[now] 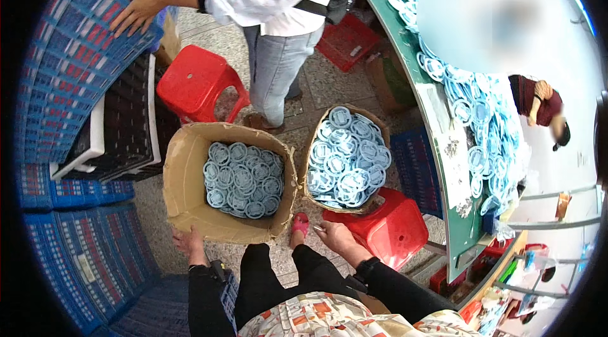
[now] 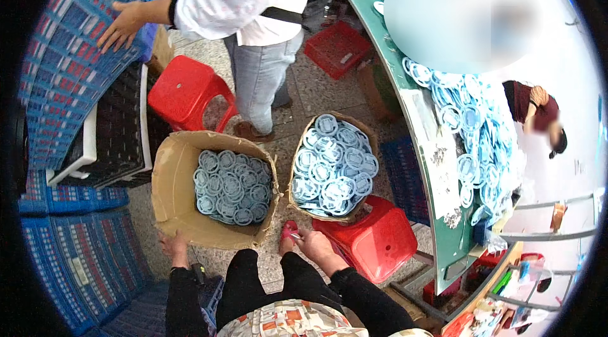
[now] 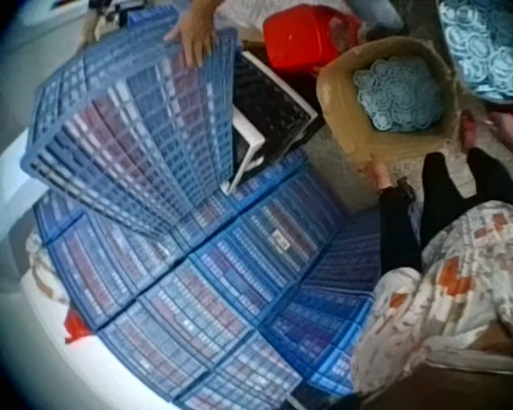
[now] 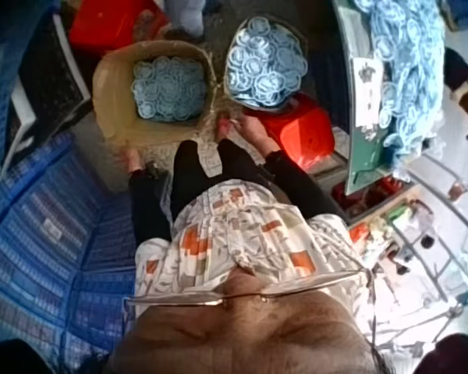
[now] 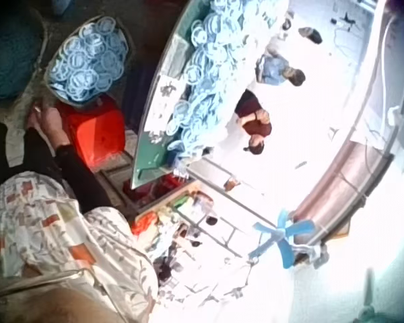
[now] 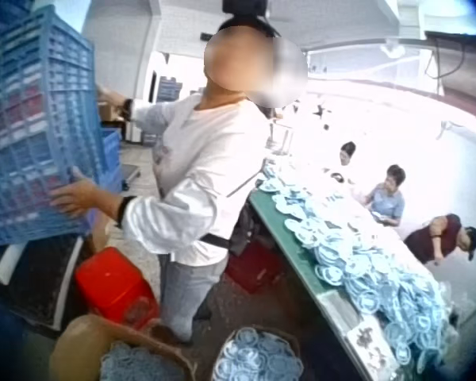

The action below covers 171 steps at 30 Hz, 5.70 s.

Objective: The person assembles light blue face masks by inserting small metal nose clips into the top edge of the mask frames. They work at a green table in a workshop, picking up masks and clips one by one and using a small tool to secure the components. The person also moves a large pile of masks and handles cardboard boxes containing the finished items.

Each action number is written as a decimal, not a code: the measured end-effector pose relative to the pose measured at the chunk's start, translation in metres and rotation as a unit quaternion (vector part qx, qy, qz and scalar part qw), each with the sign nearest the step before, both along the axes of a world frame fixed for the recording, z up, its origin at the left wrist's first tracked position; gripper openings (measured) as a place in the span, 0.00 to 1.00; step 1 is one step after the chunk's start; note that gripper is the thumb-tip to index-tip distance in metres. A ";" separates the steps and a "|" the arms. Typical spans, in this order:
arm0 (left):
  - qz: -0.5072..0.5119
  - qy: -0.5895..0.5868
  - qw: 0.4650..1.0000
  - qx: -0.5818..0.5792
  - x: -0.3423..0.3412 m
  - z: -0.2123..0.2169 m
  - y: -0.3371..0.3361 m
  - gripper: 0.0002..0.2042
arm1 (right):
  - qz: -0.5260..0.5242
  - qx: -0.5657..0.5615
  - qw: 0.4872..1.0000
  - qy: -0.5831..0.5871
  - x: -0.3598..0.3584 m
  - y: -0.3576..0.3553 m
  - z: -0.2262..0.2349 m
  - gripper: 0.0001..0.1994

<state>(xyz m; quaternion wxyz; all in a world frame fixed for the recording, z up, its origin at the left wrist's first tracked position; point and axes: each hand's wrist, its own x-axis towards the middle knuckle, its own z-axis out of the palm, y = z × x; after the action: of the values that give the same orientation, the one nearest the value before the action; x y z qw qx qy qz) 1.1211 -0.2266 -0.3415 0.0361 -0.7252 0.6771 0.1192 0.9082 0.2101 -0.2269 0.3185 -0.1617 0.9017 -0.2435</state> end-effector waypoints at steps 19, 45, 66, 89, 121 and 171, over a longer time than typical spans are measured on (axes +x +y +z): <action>-0.290 0.080 0.953 0.047 -0.081 -0.013 -0.174 0.33 | -0.109 0.102 0.982 -0.118 -0.023 -0.109 -0.090 0.27; -0.546 -0.222 0.800 0.110 -0.052 0.080 -0.168 0.25 | -0.016 0.234 0.950 -0.207 -0.063 -0.123 -0.026 0.19; -0.501 -0.089 0.854 0.104 0.027 0.164 -0.137 0.25 | 0.035 0.281 0.948 -0.146 -0.010 -0.103 0.054 0.19; -0.493 -0.004 0.861 0.129 -0.251 0.287 -0.099 0.27 | 0.087 0.261 0.960 -0.039 -0.268 -0.081 0.109 0.22; -0.624 -0.024 0.770 0.131 -0.781 0.307 -0.209 0.26 | -0.082 0.268 0.957 -0.074 -0.679 -0.130 0.164 0.23; -0.169 0.153 0.934 0.274 -0.998 0.020 -0.369 0.36 | -0.260 0.077 0.961 -0.060 -0.668 -0.193 0.067 0.15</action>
<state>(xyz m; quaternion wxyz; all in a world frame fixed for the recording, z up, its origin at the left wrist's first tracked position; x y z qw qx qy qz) 0.1228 -0.5960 -0.3218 0.1492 -0.5355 0.7279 0.4014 0.2402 0.0169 -0.1595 0.3088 0.1184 0.9080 -0.2571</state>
